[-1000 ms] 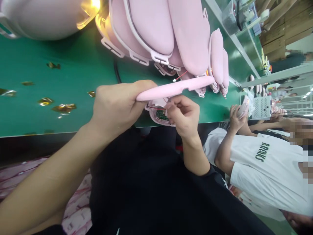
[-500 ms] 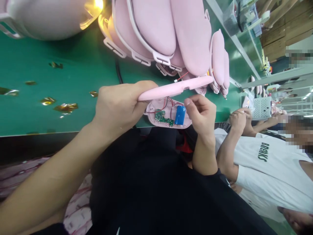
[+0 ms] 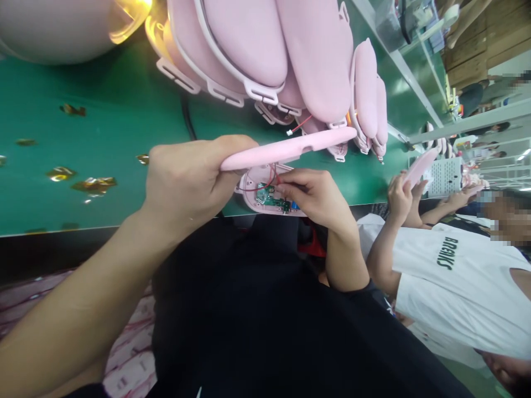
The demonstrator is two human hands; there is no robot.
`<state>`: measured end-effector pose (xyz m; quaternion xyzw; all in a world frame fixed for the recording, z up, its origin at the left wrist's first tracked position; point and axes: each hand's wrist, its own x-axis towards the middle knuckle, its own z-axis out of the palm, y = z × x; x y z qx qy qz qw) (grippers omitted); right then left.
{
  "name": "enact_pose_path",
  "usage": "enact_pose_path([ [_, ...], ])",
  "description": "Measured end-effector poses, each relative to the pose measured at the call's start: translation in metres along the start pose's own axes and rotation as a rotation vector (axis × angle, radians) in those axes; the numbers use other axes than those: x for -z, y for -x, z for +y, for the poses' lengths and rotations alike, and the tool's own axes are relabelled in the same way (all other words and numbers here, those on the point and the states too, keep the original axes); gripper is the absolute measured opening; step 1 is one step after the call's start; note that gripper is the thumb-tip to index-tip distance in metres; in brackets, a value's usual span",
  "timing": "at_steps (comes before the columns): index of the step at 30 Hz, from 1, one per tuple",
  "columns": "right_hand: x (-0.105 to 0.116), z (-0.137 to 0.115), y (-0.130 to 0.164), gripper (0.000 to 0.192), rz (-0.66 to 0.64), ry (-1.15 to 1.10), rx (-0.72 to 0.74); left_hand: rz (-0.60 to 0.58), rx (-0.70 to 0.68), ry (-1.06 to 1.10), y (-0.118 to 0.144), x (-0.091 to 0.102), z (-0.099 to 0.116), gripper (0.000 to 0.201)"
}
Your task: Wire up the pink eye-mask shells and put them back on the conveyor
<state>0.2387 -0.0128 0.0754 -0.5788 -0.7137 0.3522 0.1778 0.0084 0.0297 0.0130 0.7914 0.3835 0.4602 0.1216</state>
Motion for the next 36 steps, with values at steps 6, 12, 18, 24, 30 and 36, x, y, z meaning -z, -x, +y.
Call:
enact_pose_path([
  [6, -0.002, 0.007, -0.006, 0.015, -0.032, 0.135, 0.121, -0.003, 0.005, -0.001, 0.001, -0.001, -0.001, 0.032],
  [12, 0.001, 0.009, -0.006, 0.019, -0.080, 0.213, 0.236, -0.069, 0.037, -0.036, 0.000, 0.001, -0.001, 0.037],
  [18, 0.006, 0.009, -0.008, 0.017, -0.139, 0.287, 0.274, -0.096, 0.064, -0.044, 0.000, 0.002, -0.001, 0.039],
  [24, -0.002, 0.015, -0.007, 0.014, -0.075, 0.300, 0.279, -0.105, 0.069, -0.019, 0.000, 0.002, -0.001, 0.036],
  [30, -0.023, 0.026, 0.005, 0.016, 0.232, 0.305, 0.367, -0.089, 0.045, 0.010, 0.000, 0.002, 0.000, 0.038],
  [36, -0.025, 0.030, 0.013, 0.013, 0.294, 0.360, 0.395, -0.050, -0.039, 0.033, -0.001, -0.001, -0.002, 0.027],
])
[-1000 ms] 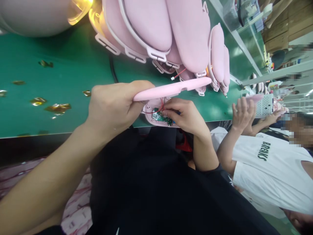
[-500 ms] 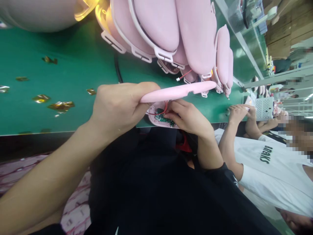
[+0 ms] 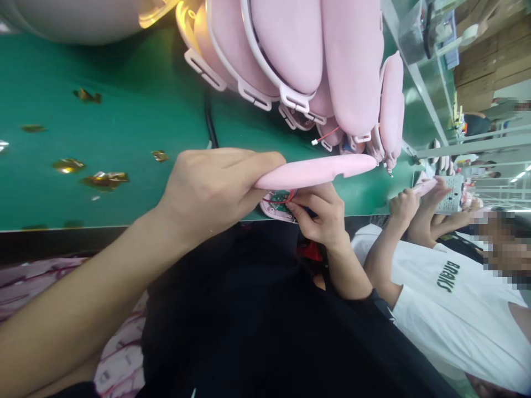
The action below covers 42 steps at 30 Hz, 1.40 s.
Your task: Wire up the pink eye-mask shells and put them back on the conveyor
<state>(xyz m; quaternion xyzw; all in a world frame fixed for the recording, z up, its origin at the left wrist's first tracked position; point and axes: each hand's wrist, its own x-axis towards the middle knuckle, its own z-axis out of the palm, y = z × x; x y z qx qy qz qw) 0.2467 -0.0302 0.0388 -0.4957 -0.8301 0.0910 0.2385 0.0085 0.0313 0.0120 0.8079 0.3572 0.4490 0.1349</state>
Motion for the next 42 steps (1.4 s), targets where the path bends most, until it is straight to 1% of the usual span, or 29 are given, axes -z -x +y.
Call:
enact_pose_path([
  [2, 0.002, 0.000, -0.002, 0.014, -0.006, -0.019, 0.030, 0.031, -0.036, 0.000, 0.000, -0.001, -0.001, 0.024],
  [4, 0.003, -0.001, -0.005, 0.016, -0.006, -0.035, 0.005, 0.038, -0.048, -0.005, -0.001, -0.001, -0.001, 0.024],
  [8, 0.000, -0.006, -0.010, 0.020, 0.058, -0.031, -0.089, 0.023, -0.038, -0.010, 0.000, 0.000, 0.000, 0.021],
  [10, -0.002, -0.008, -0.010, 0.021, 0.081, -0.018, -0.102, 0.015, -0.044, 0.010, 0.002, 0.000, 0.000, 0.020],
  [13, -0.006, -0.009, -0.007, 0.021, 0.113, 0.017, -0.131, -0.036, -0.020, 0.025, 0.003, 0.000, 0.000, 0.024],
  [15, -0.008, -0.009, -0.003, 0.027, 0.133, 0.049, -0.168, -0.059, -0.006, 0.022, 0.002, 0.000, 0.001, 0.025],
  [17, -0.008, -0.008, -0.001, 0.036, 0.153, 0.073, -0.209, -0.039, -0.021, 0.044, 0.001, 0.000, 0.002, 0.024],
  [19, -0.008, -0.007, -0.002, 0.038, 0.153, 0.074, -0.221, -0.009, -0.034, 0.066, 0.000, 0.001, 0.002, 0.022],
  [21, -0.006, -0.008, -0.004, 0.031, 0.121, 0.061, -0.194, -0.008, -0.019, 0.060, 0.000, 0.002, 0.002, 0.021],
  [24, -0.004, -0.008, -0.008, 0.023, 0.080, 0.045, -0.134, -0.045, 0.014, 0.052, 0.001, 0.003, 0.001, 0.022],
  [27, -0.002, -0.009, -0.008, 0.021, 0.075, 0.062, -0.101, -0.052, 0.023, 0.069, 0.002, 0.002, 0.002, 0.024],
  [33, 0.000, -0.010, -0.004, 0.021, 0.076, 0.143, -0.061, -0.014, 0.002, 0.069, 0.001, 0.002, 0.002, 0.021],
  [36, 0.000, -0.009, -0.002, 0.023, 0.088, 0.172, -0.043, 0.004, 0.019, 0.071, 0.001, 0.005, 0.002, 0.020],
  [40, 0.000, -0.007, 0.000, 0.025, 0.094, 0.153, -0.032, -0.007, 0.022, 0.070, -0.001, 0.008, 0.004, 0.021],
  [42, 0.000, -0.007, -0.001, 0.023, 0.088, 0.145, -0.029, -0.029, 0.011, 0.062, -0.002, 0.008, 0.004, 0.022],
])
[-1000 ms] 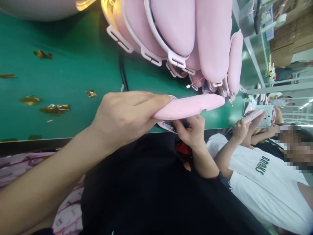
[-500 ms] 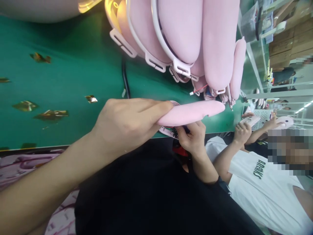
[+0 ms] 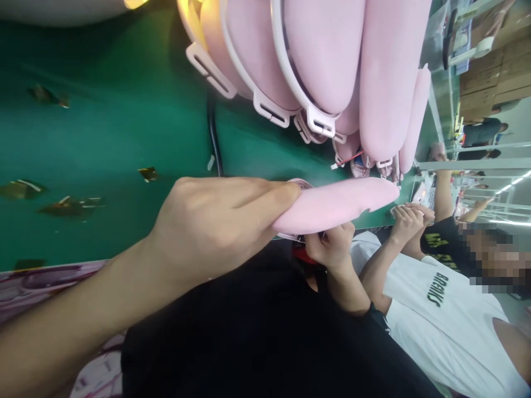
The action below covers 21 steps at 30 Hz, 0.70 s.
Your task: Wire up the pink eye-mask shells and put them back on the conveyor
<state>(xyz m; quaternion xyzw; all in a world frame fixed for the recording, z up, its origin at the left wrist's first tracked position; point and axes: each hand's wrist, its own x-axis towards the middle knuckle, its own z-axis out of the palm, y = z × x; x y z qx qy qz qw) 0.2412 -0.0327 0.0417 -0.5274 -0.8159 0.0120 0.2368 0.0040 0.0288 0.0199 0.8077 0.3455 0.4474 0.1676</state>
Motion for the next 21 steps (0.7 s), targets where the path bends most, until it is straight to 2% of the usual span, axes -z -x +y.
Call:
enact_pose_path([
  [8, 0.001, -0.005, -0.008, 0.019, -0.053, 0.029, 0.015, -0.002, -0.003, -0.078, 0.003, -0.003, -0.002, 0.017],
  [11, 0.006, -0.006, -0.010, 0.015, -0.129, 0.097, 0.099, -0.029, 0.016, -0.105, 0.002, -0.004, -0.002, 0.017],
  [17, 0.016, -0.003, -0.023, 0.024, -0.309, 0.220, 0.294, -0.030, 0.031, -0.092, -0.002, -0.004, -0.001, 0.021],
  [21, 0.022, 0.004, -0.031, 0.025, -0.376, 0.186, 0.327, -0.069, 0.076, -0.105, 0.000, -0.003, -0.001, 0.029],
])
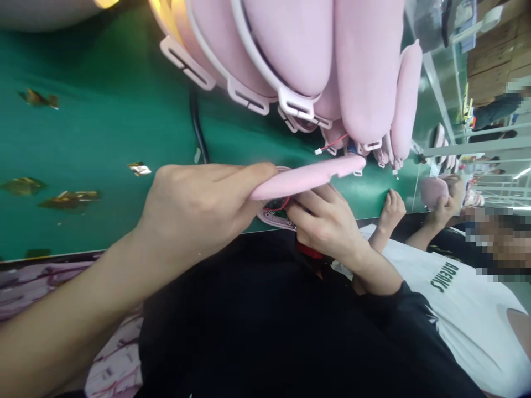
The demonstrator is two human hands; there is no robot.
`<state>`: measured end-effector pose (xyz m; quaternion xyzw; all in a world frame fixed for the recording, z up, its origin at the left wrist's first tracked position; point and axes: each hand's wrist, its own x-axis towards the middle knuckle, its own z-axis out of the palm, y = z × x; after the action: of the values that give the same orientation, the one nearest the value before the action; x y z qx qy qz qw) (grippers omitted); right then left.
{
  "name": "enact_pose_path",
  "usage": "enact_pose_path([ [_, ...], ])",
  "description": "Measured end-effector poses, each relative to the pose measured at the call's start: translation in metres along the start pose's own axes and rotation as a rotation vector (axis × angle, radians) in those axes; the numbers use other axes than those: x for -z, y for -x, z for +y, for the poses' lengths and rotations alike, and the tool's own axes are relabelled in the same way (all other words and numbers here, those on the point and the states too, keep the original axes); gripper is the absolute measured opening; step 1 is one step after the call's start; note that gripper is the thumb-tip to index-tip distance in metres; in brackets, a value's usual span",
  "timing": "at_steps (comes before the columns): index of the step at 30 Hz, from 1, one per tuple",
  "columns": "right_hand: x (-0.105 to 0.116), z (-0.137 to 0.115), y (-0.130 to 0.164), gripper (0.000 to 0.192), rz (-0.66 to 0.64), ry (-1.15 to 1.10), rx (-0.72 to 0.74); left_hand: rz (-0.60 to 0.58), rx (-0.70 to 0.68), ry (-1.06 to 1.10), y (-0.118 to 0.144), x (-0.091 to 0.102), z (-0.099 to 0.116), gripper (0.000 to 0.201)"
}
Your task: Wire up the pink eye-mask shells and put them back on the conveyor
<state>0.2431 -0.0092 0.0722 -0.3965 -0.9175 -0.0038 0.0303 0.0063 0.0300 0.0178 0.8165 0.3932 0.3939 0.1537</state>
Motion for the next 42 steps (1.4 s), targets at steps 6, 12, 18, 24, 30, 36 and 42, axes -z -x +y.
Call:
enact_pose_path([
  [6, 0.003, -0.025, -0.003, 0.018, 0.320, -0.514, -0.365, 0.000, 0.078, 0.108, -0.003, 0.001, -0.003, 0.032],
  [12, -0.019, -0.053, -0.026, 0.033, 0.325, -0.939, -0.596, 0.027, 0.156, 0.129, -0.003, 0.000, -0.003, 0.038],
  [18, -0.034, -0.048, -0.020, 0.037, 0.410, -1.155, -0.615, 0.009, 0.235, 0.089, -0.003, -0.006, -0.001, 0.048],
  [24, -0.039, -0.053, -0.027, 0.022, 0.442, -0.893, -0.600, -0.006, 0.212, 0.091, -0.005, -0.007, -0.003, 0.052],
  [30, -0.047, -0.052, -0.032, 0.024, 0.517, -0.841, -0.530, -0.008, 0.226, 0.135, -0.005, -0.006, -0.004, 0.054],
  [36, -0.041, -0.052, -0.028, 0.035, 0.435, -0.901, -0.557, -0.033, 0.264, 0.117, -0.005, -0.006, -0.004, 0.064],
  [42, -0.036, -0.055, -0.034, 0.043, 0.434, -0.908, -0.577, 0.015, 0.299, 0.128, -0.004, -0.007, -0.005, 0.058],
])
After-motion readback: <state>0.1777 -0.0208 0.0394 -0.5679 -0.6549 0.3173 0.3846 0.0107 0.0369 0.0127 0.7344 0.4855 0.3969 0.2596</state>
